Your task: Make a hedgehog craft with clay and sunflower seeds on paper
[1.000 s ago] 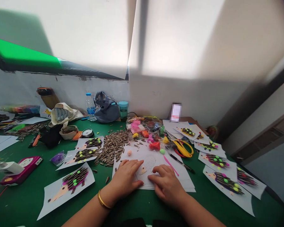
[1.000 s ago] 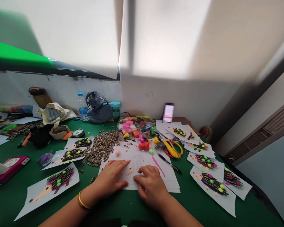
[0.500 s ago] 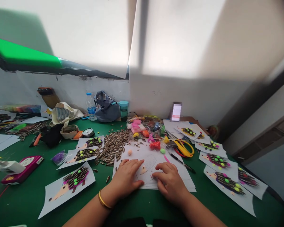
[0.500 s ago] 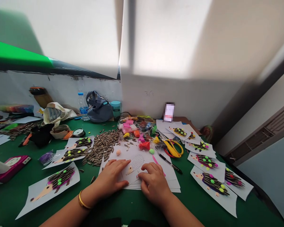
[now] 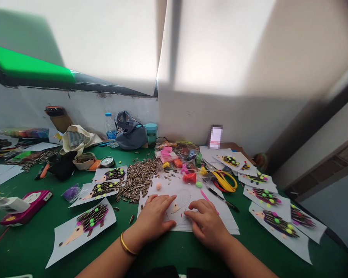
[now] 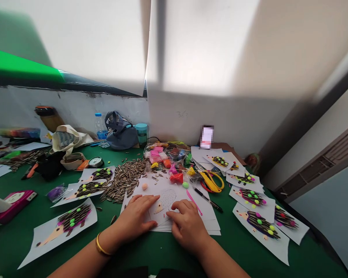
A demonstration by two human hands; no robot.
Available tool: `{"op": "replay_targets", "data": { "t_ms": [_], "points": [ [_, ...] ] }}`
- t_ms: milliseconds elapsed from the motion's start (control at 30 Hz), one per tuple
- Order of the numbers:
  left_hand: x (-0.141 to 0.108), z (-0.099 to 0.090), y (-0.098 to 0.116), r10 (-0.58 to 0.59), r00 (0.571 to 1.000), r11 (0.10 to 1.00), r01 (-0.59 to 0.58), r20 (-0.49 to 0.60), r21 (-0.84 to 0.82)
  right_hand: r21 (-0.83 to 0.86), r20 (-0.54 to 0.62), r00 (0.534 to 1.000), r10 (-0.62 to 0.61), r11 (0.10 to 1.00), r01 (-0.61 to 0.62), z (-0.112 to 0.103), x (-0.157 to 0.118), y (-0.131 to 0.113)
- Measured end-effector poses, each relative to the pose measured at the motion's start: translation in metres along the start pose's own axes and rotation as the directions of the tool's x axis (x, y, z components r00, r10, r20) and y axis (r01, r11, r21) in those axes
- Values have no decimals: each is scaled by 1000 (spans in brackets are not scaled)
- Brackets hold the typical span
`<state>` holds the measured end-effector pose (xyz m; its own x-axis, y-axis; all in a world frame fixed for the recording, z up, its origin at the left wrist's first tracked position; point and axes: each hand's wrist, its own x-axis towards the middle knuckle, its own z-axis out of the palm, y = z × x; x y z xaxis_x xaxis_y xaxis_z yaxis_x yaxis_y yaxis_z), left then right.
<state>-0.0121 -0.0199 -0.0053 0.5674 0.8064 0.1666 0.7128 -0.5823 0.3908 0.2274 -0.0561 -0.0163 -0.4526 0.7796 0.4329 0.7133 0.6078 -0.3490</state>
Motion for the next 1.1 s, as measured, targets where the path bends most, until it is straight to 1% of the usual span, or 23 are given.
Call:
{"op": "replay_targets", "data": {
  "t_ms": [167, 300, 367, 433, 533, 633, 767, 833, 967, 1100],
  "points": [
    [0, -1, 1, 4, 1000, 1000, -4, -2, -3, 6, 77, 995, -58, 998, 57, 0, -1, -1],
    [0, 0, 1, 4, 1000, 1000, -4, -6, -3, -4, 109, 993, -51, 999, 52, 2, 1, -3],
    [0, 0, 0, 2, 1000, 1000, -2, -3, -3, 12, 94, 995, -44, 999, 43, 2, 1, -3],
    [0, 1, 0, 4, 1000, 1000, -4, -2, -4, 28, 54, 998, -33, 999, 31, 2, 1, -2],
    [-1, 1, 0, 5, 1000, 1000, -5, -3, -4, 31, 6, 1000, 8, 999, -8, 2, 1, -1],
    [-1, 1, -1, 2, 1000, 1000, -2, -5, -2, 19, 23, 999, 28, 999, -29, 3, 1, -1],
    [0, 1, -1, 3, 1000, 1000, -3, -6, -3, 1, 74, 997, 11, 1000, -11, 5, 2, -2],
    [0, 1, -1, 0, 1000, 1000, 0, -4, -4, -1, 79, 997, 16, 1000, -16, 5, 2, -2],
    [0, 0, 0, -7, 1000, 1000, 7, 1, -5, 1, 24, 999, 40, 999, -40, 3, 2, 0],
    [0, 0, 0, -9, 1000, 1000, 9, 3, -5, 9, -26, 999, 40, 999, -39, 0, -1, 1]
  ]
}}
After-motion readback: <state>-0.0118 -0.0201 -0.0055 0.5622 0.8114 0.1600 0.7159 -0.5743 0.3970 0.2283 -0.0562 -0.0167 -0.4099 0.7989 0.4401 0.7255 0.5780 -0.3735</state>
